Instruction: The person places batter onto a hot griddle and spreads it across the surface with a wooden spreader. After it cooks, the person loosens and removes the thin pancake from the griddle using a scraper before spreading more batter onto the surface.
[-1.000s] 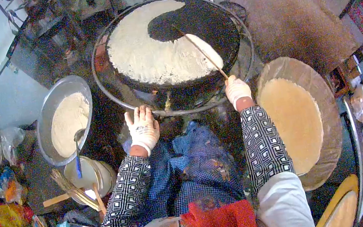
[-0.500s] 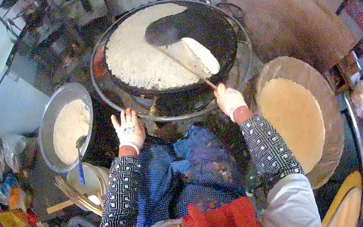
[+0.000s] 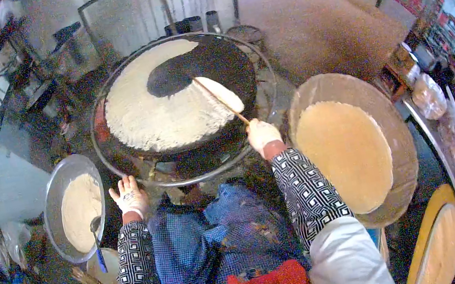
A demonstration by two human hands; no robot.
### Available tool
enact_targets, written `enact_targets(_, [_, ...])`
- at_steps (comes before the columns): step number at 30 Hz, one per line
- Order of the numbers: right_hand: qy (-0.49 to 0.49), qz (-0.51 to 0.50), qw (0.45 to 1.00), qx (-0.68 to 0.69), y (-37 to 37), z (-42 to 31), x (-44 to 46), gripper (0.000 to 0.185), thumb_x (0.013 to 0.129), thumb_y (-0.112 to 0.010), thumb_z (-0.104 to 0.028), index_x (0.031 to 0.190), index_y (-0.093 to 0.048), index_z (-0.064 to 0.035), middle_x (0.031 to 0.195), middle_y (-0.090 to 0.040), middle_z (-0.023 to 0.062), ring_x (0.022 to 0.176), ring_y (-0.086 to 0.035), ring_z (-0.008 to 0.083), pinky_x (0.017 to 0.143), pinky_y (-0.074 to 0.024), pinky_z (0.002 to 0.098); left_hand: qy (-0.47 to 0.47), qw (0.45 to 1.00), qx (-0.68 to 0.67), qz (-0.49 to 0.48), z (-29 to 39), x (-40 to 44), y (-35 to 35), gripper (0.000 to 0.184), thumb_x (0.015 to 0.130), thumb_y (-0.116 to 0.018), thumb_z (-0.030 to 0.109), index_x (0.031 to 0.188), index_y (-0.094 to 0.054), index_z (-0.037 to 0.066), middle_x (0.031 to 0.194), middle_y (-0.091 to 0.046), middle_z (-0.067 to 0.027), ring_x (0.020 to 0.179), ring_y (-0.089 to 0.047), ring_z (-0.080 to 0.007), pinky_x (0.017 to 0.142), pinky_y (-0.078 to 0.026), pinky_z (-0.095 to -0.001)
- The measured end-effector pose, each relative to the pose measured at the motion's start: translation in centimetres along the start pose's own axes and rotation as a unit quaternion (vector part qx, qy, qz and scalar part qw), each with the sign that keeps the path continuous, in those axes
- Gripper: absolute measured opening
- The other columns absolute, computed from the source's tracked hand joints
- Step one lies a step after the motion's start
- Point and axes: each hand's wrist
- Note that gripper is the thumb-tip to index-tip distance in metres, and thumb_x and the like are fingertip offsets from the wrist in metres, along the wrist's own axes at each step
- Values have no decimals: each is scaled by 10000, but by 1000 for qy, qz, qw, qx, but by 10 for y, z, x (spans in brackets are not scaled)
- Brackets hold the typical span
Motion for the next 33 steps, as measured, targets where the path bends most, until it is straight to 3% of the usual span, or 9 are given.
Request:
enact_targets(1, [7, 10, 1000, 18, -6, -4, 0, 304, 941, -450, -262, 945, -591, 7, 813, -676, 234, 799, -677, 373, 668, -534, 489, -18, 1000, -11, 15, 7, -5, 4, 568, 867, -525, 280, 1389, -436, 74, 1489, -386, -115, 1391, -326, -293, 1139, -95, -607])
enact_targets(2, [203, 48, 969, -131, -19, 6, -8, 254, 914, -471, -226, 896, -587, -1, 750, -664, 234, 738, -688, 337, 604, -543, 454, -35, 999, -25, 33, 20, -13, 9, 557, 861, -533, 280, 1369, -456, 65, 1473, -403, -129, 1384, -334, -300, 1135, -108, -610])
enact_targets(4, [156, -26, 986, -51, 17, -15, -45, 225, 916, -453, -214, 883, -552, -15, 747, -667, 208, 728, -687, 322, 616, -545, 455, -121, 979, -106, 126, 70, -40, 18, 544, 831, -589, 279, 1306, -499, 28, 1412, -452, -174, 1346, -374, -319, 1129, -124, -620])
enact_targets(7, [-4, -25, 996, 87, 11, 26, -32, 271, 945, -455, -243, 907, -588, -10, 778, -685, 165, 752, -679, 365, 678, -533, 487, -177, 973, -145, 6, 136, -78, 28, 596, 847, -589, 304, 1353, -460, 18, 1447, -425, -165, 1379, -337, -327, 1158, -54, -587])
enact_targets(10, [122, 153, 981, -1, -20, 52, -6, 166, 875, -520, -170, 813, -578, -27, 611, -625, 132, 600, -651, 279, 539, -522, 401, -171, 982, -72, 22, 140, -88, 19, 674, 852, -559, 324, 1395, -390, -37, 1475, -384, -208, 1414, -283, -352, 1161, 2, -589])
enact_targets(16, [-29, -4, 999, 23, -2, 62, -19, 288, 948, -398, -183, 965, -611, 10, 834, -691, 212, 789, -696, 323, 643, -543, 449, -177, 980, -81, 47, 130, -83, -4, 609, 838, -537, 289, 1337, -438, -45, 1421, -436, -208, 1377, -328, -363, 1153, -26, -609])
enact_targets(22, [41, -42, 997, 40, -35, 62, -9, 278, 957, -380, -174, 1006, -598, -8, 821, -696, 200, 770, -691, 340, 644, -542, 453, -137, 987, -76, 25, 125, -79, -14, 609, 827, -553, 271, 1345, -430, -25, 1445, -416, -179, 1394, -303, -340, 1155, -16, -603])
enact_targets(24, [-72, 0, 992, 103, -25, 68, -5, 494, 998, -258, -302, 919, -650, -10, 878, -687, 201, 851, -658, 379, 764, -505, 488, -116, 991, -65, 5, 125, -78, -15, 607, 829, -556, 271, 1354, -428, -5, 1462, -399, -159, 1408, -278, -321, 1159, -4, -592])
enact_targets(33, [52, 73, 996, -30, -38, 78, 1, 230, 925, -442, -161, 982, -587, 9, 805, -693, 160, 757, -685, 318, 663, -541, 425, -67, 996, -57, -10, 109, -64, -13, 554, 846, -553, 252, 1342, -474, 19, 1487, -379, -131, 1415, -271, -291, 1166, -7, -574])
Point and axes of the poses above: each hand's wrist, its own x-axis towards the middle knuckle, its own y-axis out of the back of the hand, z = x × y
